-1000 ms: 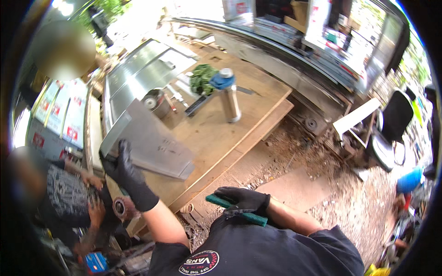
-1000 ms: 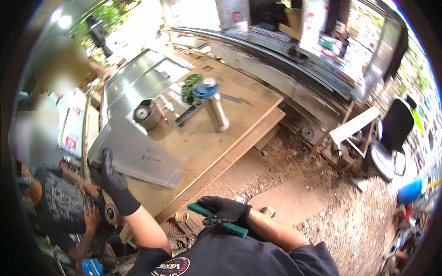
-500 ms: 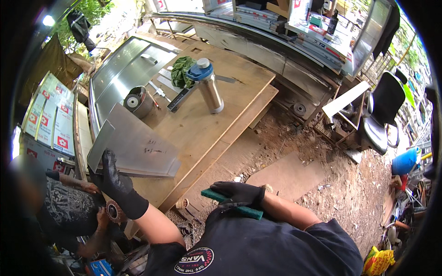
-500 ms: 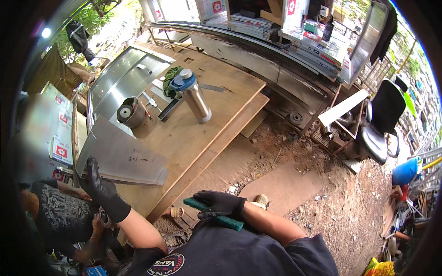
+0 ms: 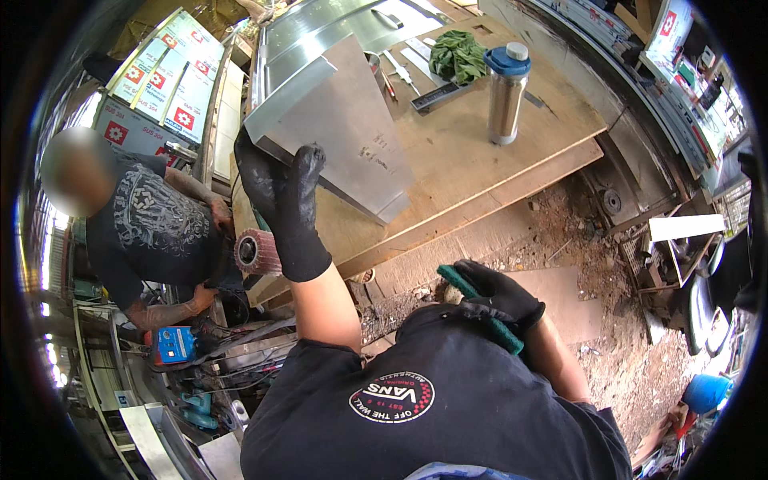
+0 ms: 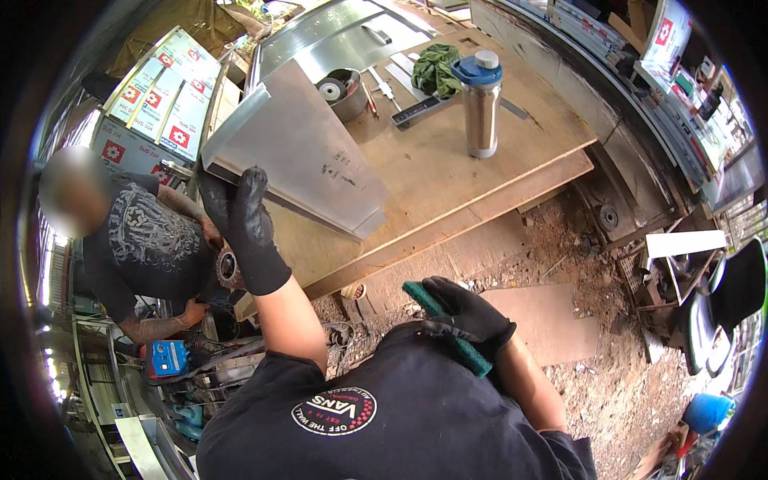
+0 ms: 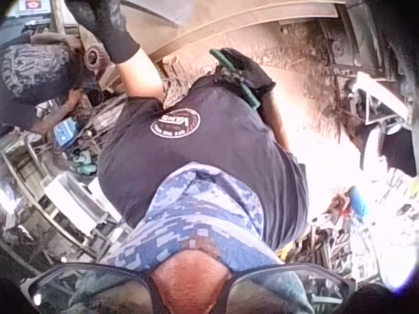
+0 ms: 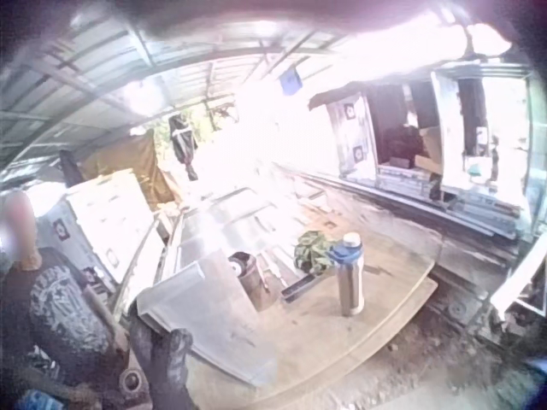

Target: The person uses a handheld angle grinder with a buffing wheel to polish a rectangular metal sign labeled 'PHOENIX'. After buffing, the person wipes the sign with a green scouring pad to remove residue and inspect the surface.

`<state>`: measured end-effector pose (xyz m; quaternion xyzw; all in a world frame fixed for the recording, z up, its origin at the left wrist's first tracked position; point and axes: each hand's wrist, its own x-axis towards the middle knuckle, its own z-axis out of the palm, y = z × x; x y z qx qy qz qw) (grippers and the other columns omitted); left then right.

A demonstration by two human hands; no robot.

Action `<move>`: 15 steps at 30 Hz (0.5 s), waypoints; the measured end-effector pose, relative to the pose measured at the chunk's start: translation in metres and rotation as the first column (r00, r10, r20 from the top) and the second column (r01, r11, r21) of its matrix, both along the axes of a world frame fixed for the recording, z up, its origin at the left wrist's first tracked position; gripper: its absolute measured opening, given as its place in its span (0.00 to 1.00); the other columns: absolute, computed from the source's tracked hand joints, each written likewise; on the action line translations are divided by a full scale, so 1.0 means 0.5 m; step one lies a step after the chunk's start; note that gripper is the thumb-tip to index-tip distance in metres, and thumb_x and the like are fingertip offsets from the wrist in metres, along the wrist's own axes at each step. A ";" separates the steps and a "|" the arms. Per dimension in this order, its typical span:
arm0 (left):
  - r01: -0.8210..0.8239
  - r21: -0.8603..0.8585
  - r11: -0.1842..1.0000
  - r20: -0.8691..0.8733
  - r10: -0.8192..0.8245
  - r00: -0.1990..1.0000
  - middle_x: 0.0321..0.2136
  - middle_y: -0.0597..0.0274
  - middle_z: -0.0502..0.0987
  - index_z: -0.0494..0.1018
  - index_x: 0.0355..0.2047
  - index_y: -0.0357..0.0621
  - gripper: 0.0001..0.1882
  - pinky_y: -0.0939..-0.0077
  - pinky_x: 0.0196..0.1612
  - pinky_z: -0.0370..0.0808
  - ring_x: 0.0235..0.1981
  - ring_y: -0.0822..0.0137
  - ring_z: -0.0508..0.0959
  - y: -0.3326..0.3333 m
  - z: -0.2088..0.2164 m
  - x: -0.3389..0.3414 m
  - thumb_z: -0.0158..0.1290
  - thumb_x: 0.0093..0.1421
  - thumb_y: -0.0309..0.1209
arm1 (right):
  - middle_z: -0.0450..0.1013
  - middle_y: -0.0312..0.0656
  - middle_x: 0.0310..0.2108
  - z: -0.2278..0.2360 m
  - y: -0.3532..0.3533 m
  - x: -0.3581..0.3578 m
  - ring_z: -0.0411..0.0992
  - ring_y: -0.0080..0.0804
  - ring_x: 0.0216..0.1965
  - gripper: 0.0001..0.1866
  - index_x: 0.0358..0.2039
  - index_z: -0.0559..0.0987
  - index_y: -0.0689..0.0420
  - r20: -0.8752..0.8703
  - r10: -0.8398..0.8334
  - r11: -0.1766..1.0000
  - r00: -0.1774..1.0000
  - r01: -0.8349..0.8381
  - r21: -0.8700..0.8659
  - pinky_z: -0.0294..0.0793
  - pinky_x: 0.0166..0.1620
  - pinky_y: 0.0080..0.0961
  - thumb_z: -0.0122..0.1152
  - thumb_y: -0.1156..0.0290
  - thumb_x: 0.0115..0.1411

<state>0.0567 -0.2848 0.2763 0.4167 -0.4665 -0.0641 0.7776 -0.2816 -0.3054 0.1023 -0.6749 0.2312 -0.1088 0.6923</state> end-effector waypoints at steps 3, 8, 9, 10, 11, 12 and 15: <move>-0.085 0.050 0.995 0.191 0.074 0.979 0.50 0.57 0.75 0.64 0.64 0.39 0.33 0.70 0.44 0.83 0.45 0.67 0.78 0.000 0.025 0.005 0.64 0.61 0.17 | 0.62 0.56 0.73 0.000 0.006 0.006 0.60 0.45 0.74 0.50 0.73 0.62 0.66 0.046 -0.035 0.990 0.998 0.028 0.141 0.59 0.74 0.39 0.77 0.52 0.60; -0.046 0.222 0.974 0.029 0.040 0.999 0.51 0.56 0.75 0.66 0.63 0.39 0.31 0.69 0.46 0.83 0.47 0.68 0.77 0.022 -0.046 0.050 0.64 0.61 0.18 | 0.62 0.53 0.73 0.023 -0.004 0.011 0.60 0.40 0.74 0.47 0.74 0.59 0.67 0.060 -0.047 0.983 0.997 0.036 0.180 0.57 0.75 0.39 0.75 0.65 0.62; -0.055 0.245 0.968 0.033 0.048 0.998 0.51 0.57 0.75 0.66 0.62 0.39 0.31 0.69 0.46 0.82 0.46 0.68 0.77 0.020 -0.058 0.049 0.64 0.61 0.18 | 0.62 0.53 0.73 0.015 -0.005 0.010 0.60 0.40 0.74 0.47 0.74 0.59 0.67 0.065 -0.059 0.985 0.996 0.048 0.163 0.57 0.75 0.39 0.75 0.65 0.62; -0.006 0.237 0.971 -0.001 0.006 1.000 0.51 0.58 0.77 0.69 0.64 0.33 0.31 0.71 0.51 0.81 0.48 0.67 0.79 0.017 -0.071 0.048 0.64 0.60 0.17 | 0.62 0.53 0.73 0.002 -0.006 0.011 0.60 0.40 0.73 0.47 0.74 0.59 0.66 0.071 -0.072 0.987 0.995 0.061 0.147 0.57 0.75 0.39 0.75 0.65 0.62; 0.003 0.249 0.969 -0.057 0.012 0.998 0.51 0.58 0.77 0.69 0.64 0.33 0.31 0.71 0.51 0.81 0.48 0.67 0.79 0.009 -0.099 0.048 0.64 0.60 0.18 | 0.62 0.53 0.73 -0.009 -0.006 0.007 0.60 0.40 0.73 0.46 0.74 0.60 0.66 0.065 -0.083 0.989 0.994 0.074 0.130 0.57 0.75 0.39 0.75 0.65 0.62; 0.006 0.261 0.965 -0.111 0.024 0.994 0.51 0.58 0.77 0.69 0.63 0.33 0.31 0.71 0.51 0.81 0.48 0.67 0.79 0.001 -0.131 0.045 0.64 0.60 0.18 | 0.63 0.53 0.72 -0.009 -0.004 0.009 0.61 0.40 0.73 0.47 0.74 0.59 0.66 0.078 -0.106 0.977 0.991 0.089 0.196 0.58 0.75 0.39 0.75 0.65 0.62; -0.126 0.304 0.944 -0.096 0.161 0.982 0.51 0.57 0.77 0.68 0.62 0.32 0.29 0.70 0.50 0.81 0.46 0.66 0.79 -0.025 -0.231 0.049 0.65 0.61 0.19 | 0.63 0.53 0.72 0.006 -0.006 0.017 0.61 0.39 0.73 0.49 0.74 0.59 0.66 0.054 -0.060 0.984 0.997 0.050 0.172 0.58 0.74 0.38 0.76 0.64 0.61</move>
